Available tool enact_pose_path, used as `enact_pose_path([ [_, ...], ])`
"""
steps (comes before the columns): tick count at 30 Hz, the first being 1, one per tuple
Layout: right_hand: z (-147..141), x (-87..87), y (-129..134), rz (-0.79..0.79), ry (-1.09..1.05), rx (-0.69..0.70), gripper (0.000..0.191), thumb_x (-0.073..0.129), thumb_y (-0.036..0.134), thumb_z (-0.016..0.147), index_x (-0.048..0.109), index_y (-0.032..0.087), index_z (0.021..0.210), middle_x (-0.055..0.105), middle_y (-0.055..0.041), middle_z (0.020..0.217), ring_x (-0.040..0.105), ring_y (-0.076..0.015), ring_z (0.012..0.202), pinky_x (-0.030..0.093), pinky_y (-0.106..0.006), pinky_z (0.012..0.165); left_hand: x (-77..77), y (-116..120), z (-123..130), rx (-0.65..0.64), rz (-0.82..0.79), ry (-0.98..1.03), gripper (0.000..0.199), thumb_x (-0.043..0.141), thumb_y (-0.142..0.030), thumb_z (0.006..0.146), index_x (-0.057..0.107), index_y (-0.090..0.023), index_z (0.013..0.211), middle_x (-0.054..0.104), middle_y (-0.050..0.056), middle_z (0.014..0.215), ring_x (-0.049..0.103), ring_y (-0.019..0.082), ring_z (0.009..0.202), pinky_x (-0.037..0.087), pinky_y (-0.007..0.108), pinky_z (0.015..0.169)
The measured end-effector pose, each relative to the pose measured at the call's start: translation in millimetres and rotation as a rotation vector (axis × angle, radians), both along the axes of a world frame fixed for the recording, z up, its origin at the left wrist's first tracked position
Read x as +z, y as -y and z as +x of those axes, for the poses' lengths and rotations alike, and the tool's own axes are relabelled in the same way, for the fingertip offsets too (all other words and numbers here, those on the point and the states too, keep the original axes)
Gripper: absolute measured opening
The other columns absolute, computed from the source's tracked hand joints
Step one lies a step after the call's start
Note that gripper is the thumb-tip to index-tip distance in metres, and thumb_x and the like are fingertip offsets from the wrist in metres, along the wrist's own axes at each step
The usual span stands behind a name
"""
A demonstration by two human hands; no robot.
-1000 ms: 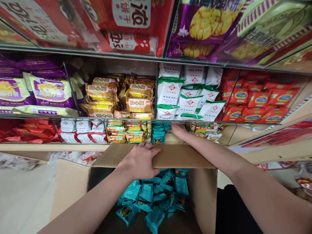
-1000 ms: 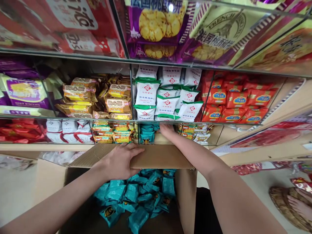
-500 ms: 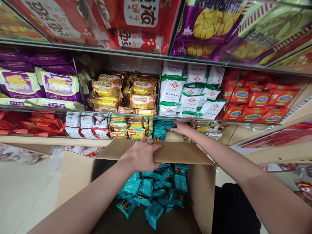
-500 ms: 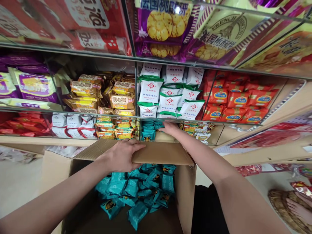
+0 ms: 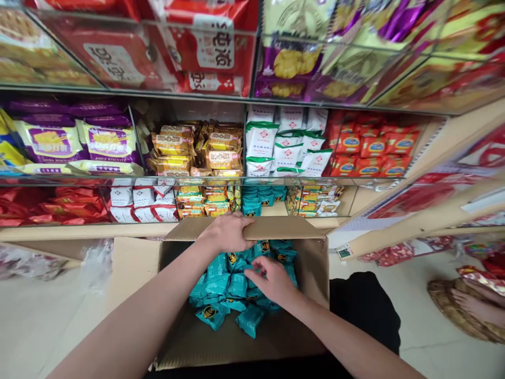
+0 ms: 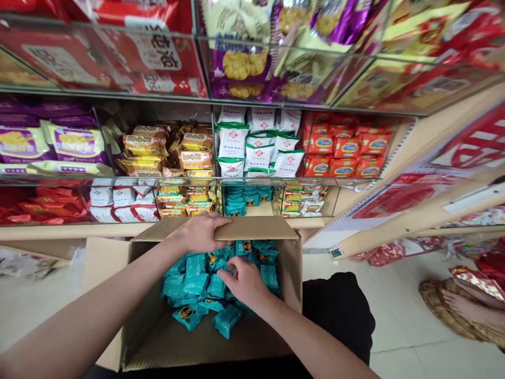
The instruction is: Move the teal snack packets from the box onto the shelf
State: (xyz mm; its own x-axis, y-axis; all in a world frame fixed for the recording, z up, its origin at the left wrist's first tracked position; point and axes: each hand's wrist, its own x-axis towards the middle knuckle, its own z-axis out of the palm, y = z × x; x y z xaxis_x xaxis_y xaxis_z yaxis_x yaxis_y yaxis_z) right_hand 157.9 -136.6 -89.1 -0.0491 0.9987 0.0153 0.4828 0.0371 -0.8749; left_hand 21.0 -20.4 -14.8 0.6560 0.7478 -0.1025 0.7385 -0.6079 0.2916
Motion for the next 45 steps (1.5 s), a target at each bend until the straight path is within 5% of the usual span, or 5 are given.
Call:
enact_pose_path([
  [5, -46, -59.3, -45, -0.025, -0.075, -0.308, 0.028, 0.063, 0.043, 0.063, 0.051, 0.018, 0.061, 0.049, 0.0001, 0.054, 0.048, -0.0161, 0.056, 0.033, -0.026, 0.055, 2.7, -3, -1, -0.027, 0.088, 0.000, 0.054, 0.054, -0.046, 0.066, 0.053, -0.024, 0.115, 0.059, 0.006, 0.112, 0.054, 0.023, 0.101, 0.039, 0.032, 0.088],
  [11, -31, -28.5, -18, 0.102, -0.223, -0.369, 0.026, 0.054, 0.040, 0.072, 0.046, 0.019, 0.057, 0.041, 0.0054, 0.047, 0.039, -0.0099, 0.046, 0.030, -0.021, 0.047, 13.3, 40, -8, -0.068, 0.267, 0.186, 0.042, 0.049, -0.033, 0.075, 0.051, -0.021, 0.115, 0.052, 0.008, 0.120, 0.041, 0.023, 0.116, 0.030, 0.039, 0.099],
  [20, -3, 30.2, 61, -0.303, -0.995, -0.310, 0.037, 0.065, 0.047, 0.064, 0.046, 0.016, 0.071, 0.048, 0.0037, 0.056, 0.041, -0.0061, 0.044, 0.029, -0.016, 0.037, -38.9, 150, 19, 0.794, -0.362, 1.122, 0.038, 0.043, -0.051, 0.078, 0.055, -0.016, 0.086, 0.051, -0.001, 0.066, 0.047, 0.011, 0.054, 0.041, 0.023, 0.049],
  [35, 10, 56.2, 44, 0.250, -0.410, -0.425, 0.035, 0.039, 0.045, 0.084, 0.037, 0.018, 0.062, 0.034, 0.0037, 0.058, 0.033, -0.0094, 0.056, 0.029, -0.022, 0.053, 0.7, 145, 26, 0.632, -0.010, 0.967, 0.037, 0.035, -0.047, 0.082, 0.040, -0.019, 0.058, 0.038, -0.003, 0.054, 0.037, 0.010, 0.051, 0.034, 0.022, 0.050],
  [45, 4, 56.0, 51, 0.184, -0.698, -0.463, 0.034, 0.038, 0.045, 0.086, 0.032, 0.019, 0.065, 0.030, 0.0047, 0.058, 0.032, -0.0084, 0.054, 0.028, -0.020, 0.050, 14.0, 138, 26, 0.543, -0.075, 0.968, 0.035, 0.036, -0.045, 0.082, 0.037, -0.020, 0.057, 0.033, -0.004, 0.054, 0.034, 0.009, 0.050, 0.033, 0.020, 0.048],
])
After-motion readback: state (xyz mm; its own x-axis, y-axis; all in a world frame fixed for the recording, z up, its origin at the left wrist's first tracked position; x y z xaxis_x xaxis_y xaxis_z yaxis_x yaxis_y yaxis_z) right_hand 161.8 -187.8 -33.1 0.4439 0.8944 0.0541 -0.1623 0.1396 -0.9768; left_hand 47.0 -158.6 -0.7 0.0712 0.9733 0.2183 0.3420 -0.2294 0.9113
